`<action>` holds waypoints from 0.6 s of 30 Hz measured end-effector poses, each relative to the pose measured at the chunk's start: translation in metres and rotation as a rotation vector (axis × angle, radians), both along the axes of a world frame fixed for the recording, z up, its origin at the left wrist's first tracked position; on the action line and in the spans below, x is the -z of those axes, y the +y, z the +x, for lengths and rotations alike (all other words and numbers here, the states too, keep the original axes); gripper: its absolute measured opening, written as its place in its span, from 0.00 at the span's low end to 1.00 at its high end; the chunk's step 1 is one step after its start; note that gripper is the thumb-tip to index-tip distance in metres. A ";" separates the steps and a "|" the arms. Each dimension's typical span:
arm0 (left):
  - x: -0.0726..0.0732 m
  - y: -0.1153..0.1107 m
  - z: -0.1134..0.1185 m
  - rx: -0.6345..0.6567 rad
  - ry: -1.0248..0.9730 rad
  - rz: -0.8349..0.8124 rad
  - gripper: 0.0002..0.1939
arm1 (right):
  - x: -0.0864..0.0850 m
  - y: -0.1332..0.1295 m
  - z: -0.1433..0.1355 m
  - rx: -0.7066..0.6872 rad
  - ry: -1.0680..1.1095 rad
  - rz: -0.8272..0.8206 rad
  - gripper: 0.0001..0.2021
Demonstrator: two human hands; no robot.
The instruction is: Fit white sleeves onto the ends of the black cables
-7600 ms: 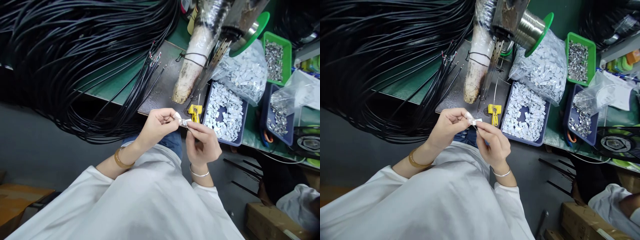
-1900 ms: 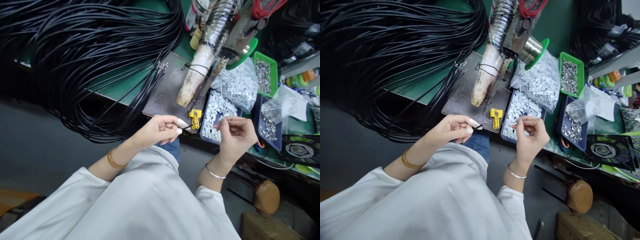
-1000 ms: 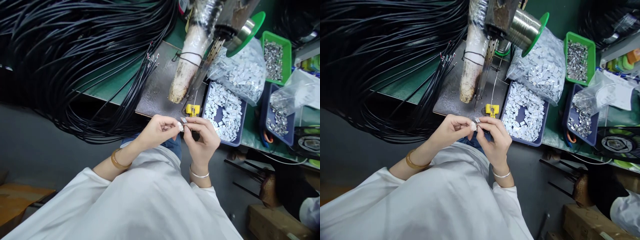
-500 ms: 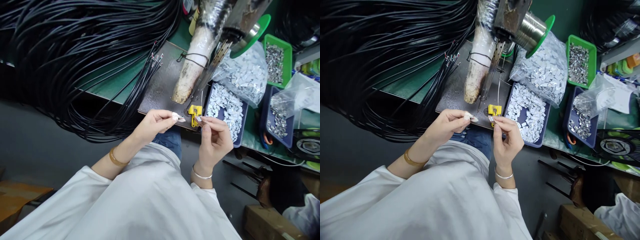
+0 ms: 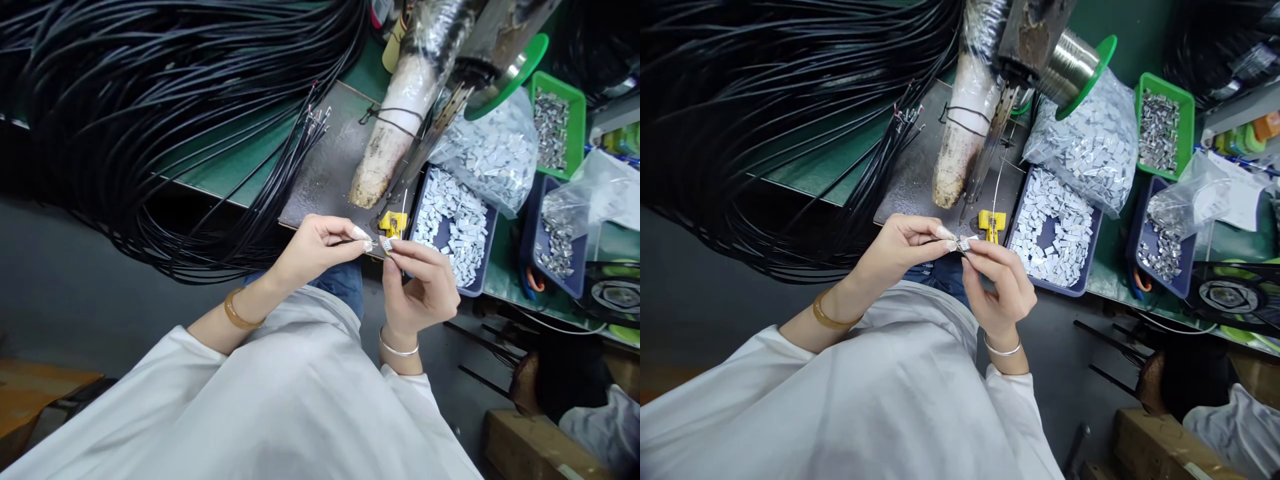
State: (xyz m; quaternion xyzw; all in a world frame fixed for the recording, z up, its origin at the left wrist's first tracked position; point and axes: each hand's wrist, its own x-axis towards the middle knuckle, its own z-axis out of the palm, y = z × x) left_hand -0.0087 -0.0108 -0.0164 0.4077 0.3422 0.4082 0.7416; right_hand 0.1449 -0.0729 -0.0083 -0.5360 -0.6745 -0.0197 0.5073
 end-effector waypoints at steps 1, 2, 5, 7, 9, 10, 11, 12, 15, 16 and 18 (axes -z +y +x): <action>0.000 0.000 0.000 -0.016 0.011 0.014 0.08 | 0.001 0.000 -0.001 -0.014 -0.013 0.001 0.10; 0.000 0.001 0.000 -0.034 0.025 0.029 0.08 | 0.002 0.000 -0.001 -0.024 -0.013 -0.012 0.10; 0.001 0.002 0.001 -0.086 0.062 0.069 0.05 | 0.006 0.001 -0.003 -0.044 0.125 -0.093 0.07; 0.000 0.002 0.001 -0.094 0.068 0.080 0.03 | 0.009 0.002 -0.003 -0.048 0.285 -0.138 0.05; -0.001 0.002 0.001 -0.085 0.071 0.076 0.02 | 0.012 0.003 -0.002 -0.056 0.369 -0.156 0.04; -0.002 0.002 0.001 -0.077 0.078 0.074 0.03 | 0.013 0.003 -0.002 -0.063 0.362 -0.159 0.04; -0.004 0.002 0.002 -0.074 0.086 0.076 0.03 | 0.014 0.004 -0.001 -0.071 0.325 -0.158 0.04; -0.005 0.002 0.002 -0.075 0.097 0.081 0.03 | 0.014 0.005 -0.001 -0.075 0.266 -0.149 0.05; -0.007 0.003 0.004 -0.099 0.133 0.112 0.04 | 0.016 0.006 0.000 -0.052 0.052 -0.081 0.07; -0.007 0.003 0.005 -0.110 0.147 0.122 0.04 | 0.017 0.006 0.001 -0.040 -0.003 -0.051 0.08; -0.005 0.003 0.007 -0.136 0.181 0.135 0.05 | 0.019 0.007 0.001 -0.032 -0.076 -0.003 0.10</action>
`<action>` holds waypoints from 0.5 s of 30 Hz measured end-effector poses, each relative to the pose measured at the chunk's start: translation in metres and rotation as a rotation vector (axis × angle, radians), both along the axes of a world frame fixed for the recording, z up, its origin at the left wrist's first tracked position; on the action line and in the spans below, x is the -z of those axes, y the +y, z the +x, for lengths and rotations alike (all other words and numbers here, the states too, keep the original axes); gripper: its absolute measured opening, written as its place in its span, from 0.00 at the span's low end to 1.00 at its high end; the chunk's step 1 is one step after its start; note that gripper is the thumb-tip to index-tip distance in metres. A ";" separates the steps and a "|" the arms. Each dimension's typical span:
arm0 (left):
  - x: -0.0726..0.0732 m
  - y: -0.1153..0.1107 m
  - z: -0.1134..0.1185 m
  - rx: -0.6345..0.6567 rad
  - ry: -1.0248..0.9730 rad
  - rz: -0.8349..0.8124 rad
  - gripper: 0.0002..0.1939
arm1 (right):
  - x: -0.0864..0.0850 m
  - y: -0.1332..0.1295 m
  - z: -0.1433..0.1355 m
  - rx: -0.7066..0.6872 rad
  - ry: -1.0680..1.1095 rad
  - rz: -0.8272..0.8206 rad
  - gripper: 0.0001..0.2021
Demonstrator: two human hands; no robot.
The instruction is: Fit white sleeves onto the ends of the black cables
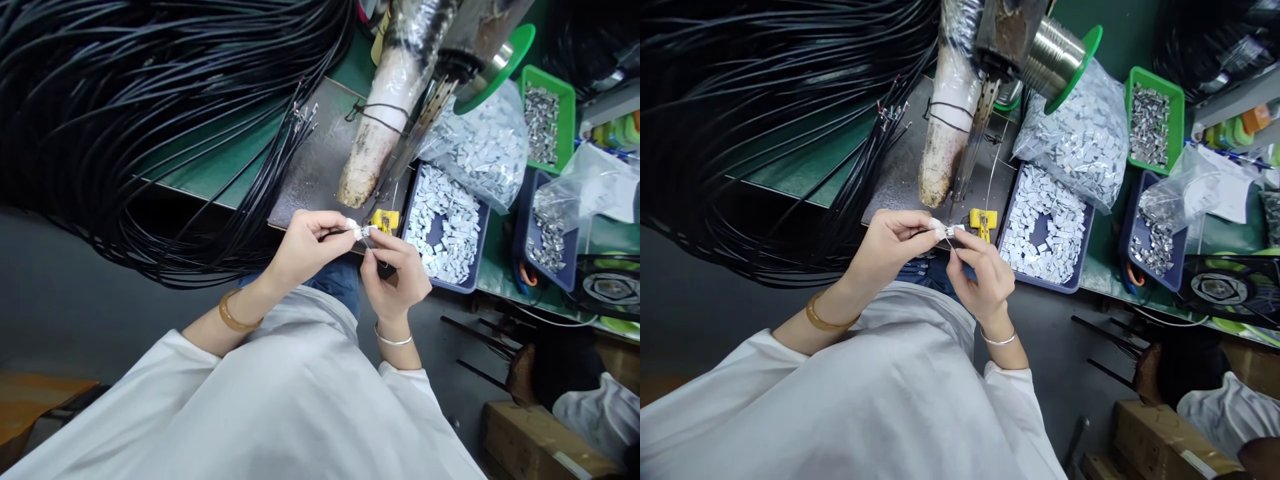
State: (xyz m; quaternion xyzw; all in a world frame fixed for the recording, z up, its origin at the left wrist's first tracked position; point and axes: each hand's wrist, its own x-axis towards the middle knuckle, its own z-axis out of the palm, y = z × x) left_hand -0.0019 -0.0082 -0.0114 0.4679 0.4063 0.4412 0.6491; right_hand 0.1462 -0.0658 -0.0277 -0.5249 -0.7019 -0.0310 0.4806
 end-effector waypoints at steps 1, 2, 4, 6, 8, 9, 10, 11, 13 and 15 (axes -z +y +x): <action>0.001 0.000 0.001 -0.018 0.013 0.004 0.05 | 0.001 0.000 0.000 -0.003 -0.023 0.018 0.10; 0.002 0.000 0.002 -0.039 0.022 0.008 0.05 | 0.002 0.001 0.001 -0.009 -0.035 0.027 0.11; 0.003 0.001 0.005 -0.081 0.032 0.021 0.04 | 0.004 0.002 0.002 -0.026 -0.015 0.007 0.11; 0.003 0.001 0.007 -0.114 0.050 0.042 0.04 | 0.006 0.003 0.004 -0.049 0.049 -0.041 0.09; 0.003 0.002 0.008 -0.130 0.084 0.057 0.04 | 0.006 0.005 0.005 -0.073 0.112 -0.085 0.08; 0.002 0.002 0.008 -0.135 0.100 0.063 0.05 | 0.007 0.006 0.005 -0.080 0.131 -0.097 0.08; 0.002 0.003 0.009 -0.139 0.111 0.068 0.05 | 0.007 0.007 0.005 -0.084 0.144 -0.103 0.07; 0.002 0.003 0.009 -0.142 0.117 0.074 0.05 | 0.006 0.008 0.005 -0.086 0.153 -0.107 0.07; 0.001 0.003 0.009 -0.150 0.125 0.087 0.06 | 0.005 0.009 0.004 -0.092 0.163 -0.109 0.06; 0.001 0.004 0.008 -0.156 0.126 0.102 0.06 | 0.003 0.010 0.003 -0.102 0.174 -0.102 0.06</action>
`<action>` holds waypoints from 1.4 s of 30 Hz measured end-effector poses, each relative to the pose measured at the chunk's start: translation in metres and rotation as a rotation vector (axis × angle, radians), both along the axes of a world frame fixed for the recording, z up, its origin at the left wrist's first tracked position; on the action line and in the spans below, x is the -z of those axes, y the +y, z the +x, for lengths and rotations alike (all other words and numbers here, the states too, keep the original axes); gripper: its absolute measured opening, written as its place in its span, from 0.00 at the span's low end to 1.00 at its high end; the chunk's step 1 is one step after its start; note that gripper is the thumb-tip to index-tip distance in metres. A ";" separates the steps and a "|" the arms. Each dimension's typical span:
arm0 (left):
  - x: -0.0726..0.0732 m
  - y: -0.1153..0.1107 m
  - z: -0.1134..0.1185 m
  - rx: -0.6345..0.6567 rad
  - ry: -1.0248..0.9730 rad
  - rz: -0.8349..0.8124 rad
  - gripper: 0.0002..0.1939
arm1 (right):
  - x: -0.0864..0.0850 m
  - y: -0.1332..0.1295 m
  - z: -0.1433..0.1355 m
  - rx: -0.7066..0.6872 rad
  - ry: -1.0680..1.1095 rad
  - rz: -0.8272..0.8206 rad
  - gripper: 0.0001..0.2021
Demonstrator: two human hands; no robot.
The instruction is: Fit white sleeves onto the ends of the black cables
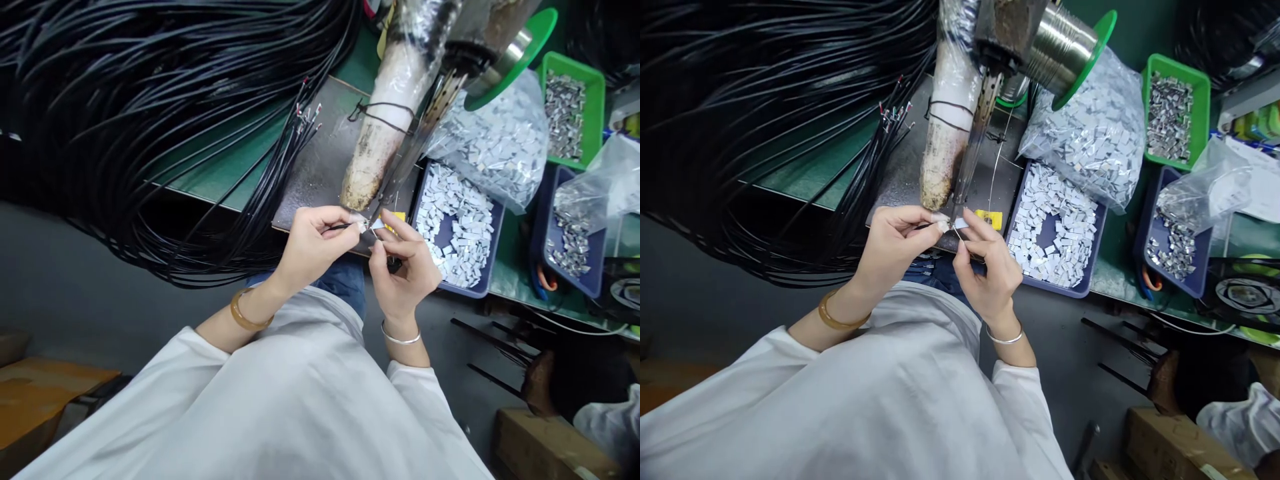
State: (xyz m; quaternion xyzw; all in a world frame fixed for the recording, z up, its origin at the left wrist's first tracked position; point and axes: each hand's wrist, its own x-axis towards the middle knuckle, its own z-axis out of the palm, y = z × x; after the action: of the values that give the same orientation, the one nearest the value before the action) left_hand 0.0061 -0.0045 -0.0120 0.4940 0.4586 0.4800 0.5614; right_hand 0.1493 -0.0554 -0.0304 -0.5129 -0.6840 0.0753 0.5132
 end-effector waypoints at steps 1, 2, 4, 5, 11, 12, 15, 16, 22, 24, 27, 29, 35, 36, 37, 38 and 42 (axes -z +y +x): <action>0.000 0.000 0.000 -0.003 0.001 0.005 0.06 | -0.001 0.000 -0.001 -0.004 0.005 0.002 0.06; -0.001 0.000 -0.001 -0.006 0.002 0.008 0.05 | -0.003 0.000 -0.002 -0.005 0.004 0.004 0.07; -0.001 0.000 -0.002 -0.007 0.003 0.006 0.05 | -0.005 -0.001 -0.003 -0.003 -0.009 0.003 0.08; -0.001 0.000 -0.002 -0.004 0.002 0.001 0.05 | -0.006 -0.001 -0.003 -0.002 -0.012 0.002 0.08; 0.001 -0.001 -0.004 0.037 -0.040 -0.026 0.04 | -0.002 -0.006 -0.003 0.008 0.049 -0.003 0.07; 0.001 -0.001 -0.005 0.047 -0.039 -0.031 0.04 | -0.001 -0.007 -0.003 0.013 0.047 -0.012 0.07; 0.000 -0.001 -0.008 0.088 -0.027 -0.018 0.05 | -0.002 -0.007 -0.002 0.016 0.042 -0.033 0.07; -0.001 -0.001 -0.009 0.103 -0.020 -0.003 0.05 | -0.003 -0.007 -0.001 0.016 0.041 -0.036 0.08; 0.000 0.000 -0.009 0.131 0.008 0.070 0.05 | -0.005 -0.005 0.000 0.044 0.015 -0.016 0.08; 0.001 0.000 -0.007 0.092 0.019 0.081 0.06 | -0.003 -0.004 0.000 0.044 0.022 -0.017 0.09; 0.002 -0.002 -0.003 0.024 0.053 0.098 0.07 | -0.001 -0.003 -0.001 0.044 0.034 -0.014 0.10; 0.002 -0.003 -0.002 -0.001 0.066 0.121 0.07 | -0.001 -0.001 -0.002 0.047 0.037 -0.012 0.10; -0.001 -0.002 -0.001 -0.020 0.029 0.277 0.05 | -0.009 0.001 -0.005 0.082 -0.028 0.055 0.12; -0.001 -0.002 -0.002 -0.014 0.029 0.288 0.05 | -0.009 0.001 -0.005 0.078 -0.026 0.057 0.12; -0.001 -0.002 -0.002 -0.001 0.035 0.285 0.05 | -0.008 0.000 -0.005 0.071 -0.012 0.054 0.12; -0.001 -0.003 -0.003 0.018 0.046 0.271 0.06 | -0.008 0.000 -0.005 0.066 0.007 0.051 0.11; -0.001 -0.004 -0.004 0.067 0.118 0.179 0.06 | -0.003 0.000 -0.005 0.084 0.050 0.024 0.10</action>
State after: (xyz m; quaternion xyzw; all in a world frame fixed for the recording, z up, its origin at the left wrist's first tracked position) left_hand 0.0020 -0.0087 -0.0106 0.5845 0.4294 0.4703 0.5028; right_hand 0.1447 -0.0558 -0.0274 -0.5329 -0.6496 0.0581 0.5391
